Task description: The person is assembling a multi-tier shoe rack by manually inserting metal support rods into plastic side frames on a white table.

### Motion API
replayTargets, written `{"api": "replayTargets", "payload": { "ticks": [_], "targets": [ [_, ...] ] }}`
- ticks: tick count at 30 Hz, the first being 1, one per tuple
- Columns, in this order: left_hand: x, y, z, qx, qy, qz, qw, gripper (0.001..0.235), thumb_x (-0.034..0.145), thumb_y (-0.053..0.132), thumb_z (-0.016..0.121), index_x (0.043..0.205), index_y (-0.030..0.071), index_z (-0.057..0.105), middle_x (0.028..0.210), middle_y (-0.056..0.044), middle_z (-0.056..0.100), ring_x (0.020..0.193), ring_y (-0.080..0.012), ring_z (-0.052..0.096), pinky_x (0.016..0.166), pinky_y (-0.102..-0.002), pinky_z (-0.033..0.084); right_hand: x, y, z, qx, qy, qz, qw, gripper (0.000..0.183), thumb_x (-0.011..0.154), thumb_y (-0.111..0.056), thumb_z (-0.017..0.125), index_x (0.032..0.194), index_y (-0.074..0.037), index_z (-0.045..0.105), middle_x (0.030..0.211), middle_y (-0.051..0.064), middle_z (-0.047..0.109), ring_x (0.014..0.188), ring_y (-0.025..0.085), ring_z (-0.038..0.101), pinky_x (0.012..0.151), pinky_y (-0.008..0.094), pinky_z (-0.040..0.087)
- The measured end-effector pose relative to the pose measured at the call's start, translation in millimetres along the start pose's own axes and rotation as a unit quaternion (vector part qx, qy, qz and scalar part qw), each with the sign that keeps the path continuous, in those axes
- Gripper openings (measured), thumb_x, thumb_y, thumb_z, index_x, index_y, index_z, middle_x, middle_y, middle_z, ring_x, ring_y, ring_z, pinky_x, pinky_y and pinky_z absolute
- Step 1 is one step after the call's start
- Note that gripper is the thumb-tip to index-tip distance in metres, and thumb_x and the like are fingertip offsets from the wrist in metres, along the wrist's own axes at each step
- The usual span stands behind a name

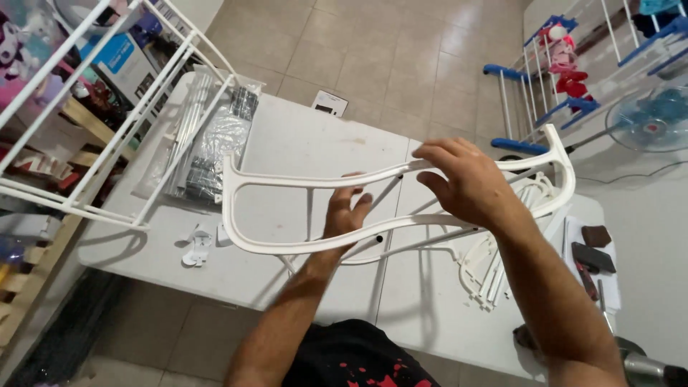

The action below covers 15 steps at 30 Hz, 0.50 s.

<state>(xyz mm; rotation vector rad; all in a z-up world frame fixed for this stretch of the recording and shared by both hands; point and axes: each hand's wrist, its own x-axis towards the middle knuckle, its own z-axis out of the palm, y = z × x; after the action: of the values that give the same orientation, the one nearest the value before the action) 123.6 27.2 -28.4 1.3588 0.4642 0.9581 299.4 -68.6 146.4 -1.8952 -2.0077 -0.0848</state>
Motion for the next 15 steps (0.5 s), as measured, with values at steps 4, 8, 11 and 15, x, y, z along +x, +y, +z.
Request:
{"api": "replayTargets", "payload": {
  "ticks": [4,8,11,15],
  "targets": [
    [35,-8,24,0.098,-0.093,0.090,0.987,0.032,0.099,0.018,0.068,0.131,0.014,0.064,0.111,-0.009,0.073,0.112,-0.0275,0.069,0.103,-0.045,0.051,24,-3,10,-0.012,-0.115,-0.031,0.993,0.027,0.091,-0.012,0.073,0.118,-0.009,0.070,0.108,0.015,0.075,0.101,0.038,0.073,0.089,0.051,0.055],
    [39,-40,35,0.066,-0.077,0.114,0.988,0.014,0.100,0.010,0.065,0.113,0.013,0.069,0.088,-0.005,0.076,0.086,-0.0226,0.075,0.084,-0.042,0.059,21,-5,12,-0.023,-0.130,0.002,0.991,0.024,0.095,-0.010,0.068,0.118,-0.014,0.070,0.101,0.013,0.076,0.094,0.035,0.075,0.083,0.047,0.057],
    [41,-48,38,0.021,-0.077,0.128,0.989,0.013,0.105,0.010,0.057,0.109,0.010,0.069,0.082,-0.006,0.068,0.080,-0.0189,0.069,0.074,-0.038,0.059,19,-3,12,-0.044,-0.137,0.030,0.989,0.027,0.097,-0.016,0.067,0.124,-0.021,0.069,0.102,0.008,0.075,0.092,0.036,0.073,0.078,0.050,0.058],
    [42,-46,36,0.036,-0.086,0.128,0.987,0.012,0.106,0.010,0.055,0.108,0.012,0.067,0.082,-0.004,0.064,0.081,-0.0195,0.068,0.075,-0.039,0.059,22,-8,5,-0.046,-0.158,0.051,0.985,0.025,0.099,-0.019,0.065,0.123,-0.024,0.068,0.102,0.006,0.075,0.090,0.035,0.073,0.077,0.050,0.059]
  ]
}}
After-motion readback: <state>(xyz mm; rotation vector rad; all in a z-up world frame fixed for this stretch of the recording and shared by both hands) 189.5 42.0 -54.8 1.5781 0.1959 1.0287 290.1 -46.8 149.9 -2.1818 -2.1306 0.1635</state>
